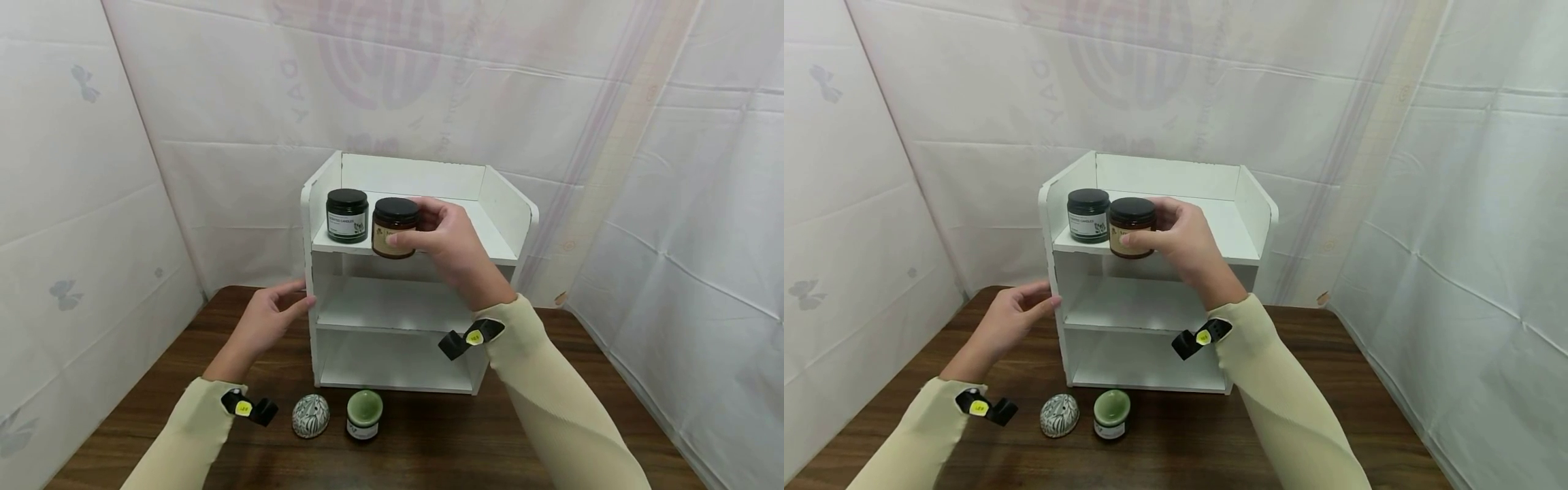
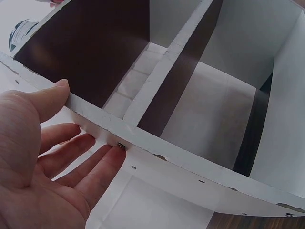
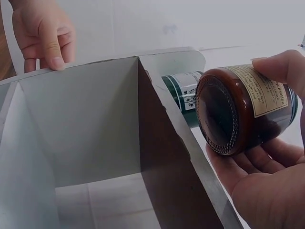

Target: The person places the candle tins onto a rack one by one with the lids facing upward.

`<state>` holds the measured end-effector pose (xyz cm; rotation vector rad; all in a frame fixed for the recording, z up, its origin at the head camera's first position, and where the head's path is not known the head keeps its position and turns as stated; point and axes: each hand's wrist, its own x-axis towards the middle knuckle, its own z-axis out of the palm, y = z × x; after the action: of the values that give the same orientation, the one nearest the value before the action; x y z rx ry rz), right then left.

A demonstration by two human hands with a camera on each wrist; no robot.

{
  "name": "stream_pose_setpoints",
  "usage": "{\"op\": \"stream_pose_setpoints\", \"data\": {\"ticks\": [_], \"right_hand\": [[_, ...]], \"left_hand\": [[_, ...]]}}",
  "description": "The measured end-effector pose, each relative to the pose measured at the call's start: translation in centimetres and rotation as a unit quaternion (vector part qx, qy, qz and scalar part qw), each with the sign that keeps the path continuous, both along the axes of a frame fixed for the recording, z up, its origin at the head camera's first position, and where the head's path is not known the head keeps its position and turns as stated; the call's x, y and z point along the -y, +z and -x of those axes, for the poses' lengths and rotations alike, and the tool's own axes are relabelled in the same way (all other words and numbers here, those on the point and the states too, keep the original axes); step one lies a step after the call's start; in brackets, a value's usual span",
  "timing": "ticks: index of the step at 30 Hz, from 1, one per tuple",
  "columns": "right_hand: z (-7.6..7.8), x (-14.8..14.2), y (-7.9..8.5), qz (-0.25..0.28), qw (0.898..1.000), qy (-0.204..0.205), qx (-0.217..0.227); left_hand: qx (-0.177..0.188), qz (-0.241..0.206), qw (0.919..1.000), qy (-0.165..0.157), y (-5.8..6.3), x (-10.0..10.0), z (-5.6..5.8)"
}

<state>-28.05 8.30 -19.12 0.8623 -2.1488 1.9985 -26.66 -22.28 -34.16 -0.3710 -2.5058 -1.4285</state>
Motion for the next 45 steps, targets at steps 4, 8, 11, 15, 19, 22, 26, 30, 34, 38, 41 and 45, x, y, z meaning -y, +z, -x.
{"op": "stream_pose_setpoints", "data": {"ticks": [4, 8, 11, 15, 19, 22, 26, 30, 34, 38, 41, 45], "right_hand": [[0.2, 0.0, 0.2, 0.006, 1.0, 0.0, 0.009], [0.4, 0.1, 0.4, 0.03, 0.999, 0.017, 0.022], [0.4, 0.1, 0.5, 0.042, 0.998, 0.026, 0.029], [0.6, 0.2, 0.7, 0.033, 0.999, 0.019, 0.033], [0.9, 0.3, 0.9, 0.024, 0.999, 0.014, 0.038], [1.1, 0.5, 1.1, 0.014, 0.999, 0.008, 0.037], [1.3, 0.7, 1.3, 0.01, 0.999, 0.005, 0.042], [1.4, 0.8, 1.5, 0.008, 0.999, 0.007, 0.05], [1.7, 0.9, 1.7, 0.004, 0.999, 0.007, 0.051], [2.2, 0.8, 1.7, -0.004, 0.999, 0.004, 0.053], [2.5, 0.7, 1.8, -0.006, 0.998, 0.001, 0.06], [2.9, 0.6, 1.8, -0.002, 0.997, 0.003, 0.076]], "left_hand": [[-0.002, 0.002, 1.0, 0.002, -0.1, 0.0, 0.0], [-0.005, 0.0, 1.0, 0.001, -0.1, -0.1, 0.2], [-0.005, -0.002, 1.0, -0.001, -0.1, -0.1, 0.2], [-0.005, 0.0, 1.0, 0.0, -0.1, -0.1, 0.1], [-0.002, -0.001, 1.0, -0.001, 0.0, -0.1, -0.1], [0.001, -0.005, 1.0, -0.002, 0.0, -0.1, -0.1], [0.003, -0.01, 0.9999, -0.002, 0.1, 0.0, -0.1], [0.0, -0.01, 0.9999, -0.003, 0.1, 0.1, -0.1], [-0.004, -0.007, 1.0, -0.002, 0.0, 0.2, -0.1], [-0.006, -0.004, 1.0, -0.002, 0.0, 0.2, -0.1], [-0.005, -0.007, 1.0, -0.004, 0.0, 0.2, -0.1], [-0.005, -0.008, 0.9999, -0.005, 0.0, 0.2, -0.1]]}}
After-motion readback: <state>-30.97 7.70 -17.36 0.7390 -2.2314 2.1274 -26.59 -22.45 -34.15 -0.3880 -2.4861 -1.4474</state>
